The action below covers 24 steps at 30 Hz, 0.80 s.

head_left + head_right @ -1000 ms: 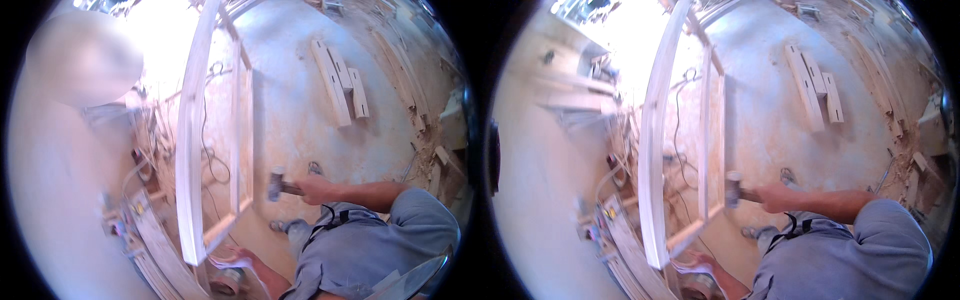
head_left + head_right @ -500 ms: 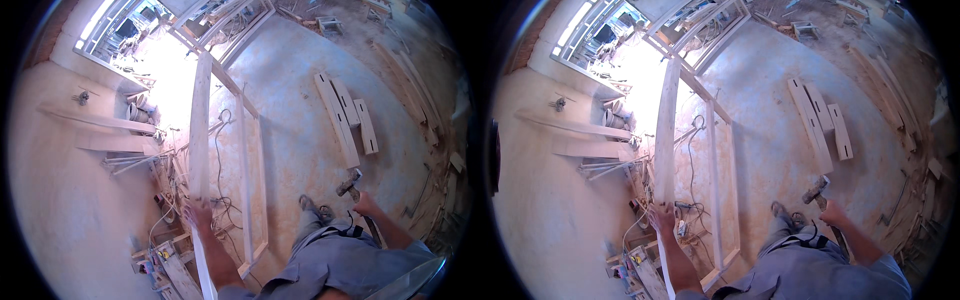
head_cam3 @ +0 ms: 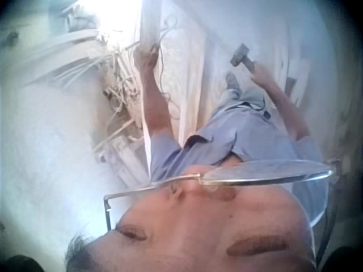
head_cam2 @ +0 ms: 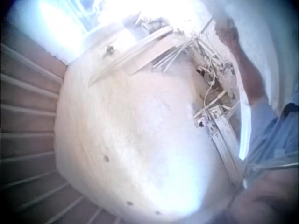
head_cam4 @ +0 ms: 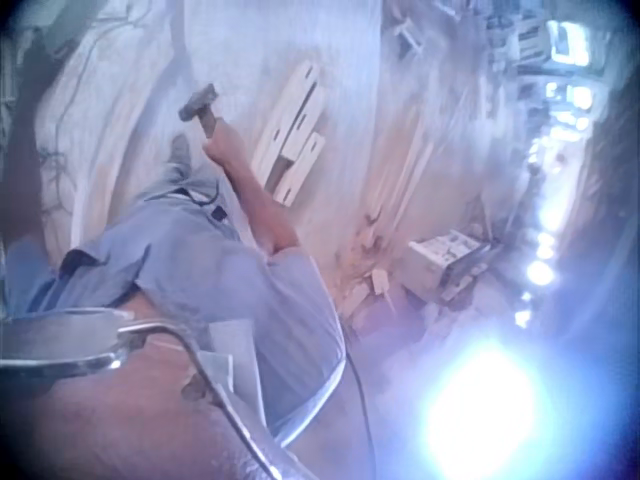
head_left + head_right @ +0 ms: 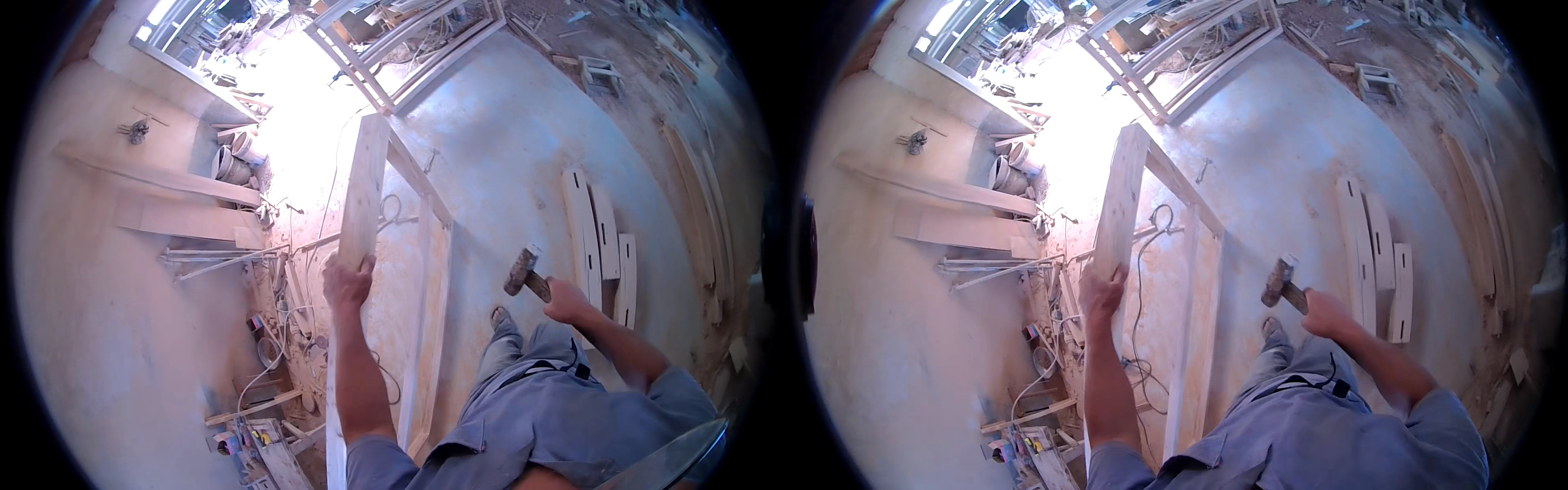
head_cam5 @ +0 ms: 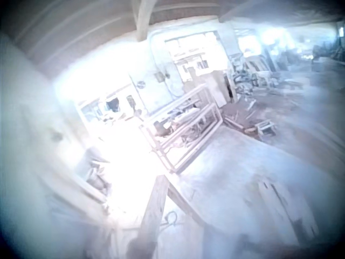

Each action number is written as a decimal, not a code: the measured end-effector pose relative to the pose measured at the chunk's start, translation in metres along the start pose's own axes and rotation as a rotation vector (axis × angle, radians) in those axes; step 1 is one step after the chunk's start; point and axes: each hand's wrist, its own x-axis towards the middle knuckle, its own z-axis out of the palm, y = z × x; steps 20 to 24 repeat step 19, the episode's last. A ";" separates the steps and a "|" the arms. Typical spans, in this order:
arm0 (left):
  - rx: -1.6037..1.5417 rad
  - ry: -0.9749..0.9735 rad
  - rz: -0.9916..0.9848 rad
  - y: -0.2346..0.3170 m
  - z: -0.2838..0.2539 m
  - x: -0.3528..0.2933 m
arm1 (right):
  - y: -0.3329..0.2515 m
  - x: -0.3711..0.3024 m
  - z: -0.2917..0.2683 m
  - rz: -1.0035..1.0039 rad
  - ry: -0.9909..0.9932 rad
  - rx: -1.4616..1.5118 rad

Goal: The person uses a hammer to strike a long wooden plank, seemingly to remove a nail or adjust its position. They then apply a white substance from a small container onto the wood using a cloth or paper towel. The person continues to hammer the plank and inspect it.

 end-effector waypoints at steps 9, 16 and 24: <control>-0.040 -0.004 -0.123 0.134 0.003 0.148 | -0.227 0.232 -0.210 -0.571 0.280 -0.199; 0.066 -0.032 -0.283 0.183 0.012 0.182 | -0.313 0.389 -0.259 -0.953 0.186 -0.260; 0.114 -0.066 -0.356 0.177 0.022 0.188 | -0.301 0.458 -0.227 -1.052 0.042 -0.457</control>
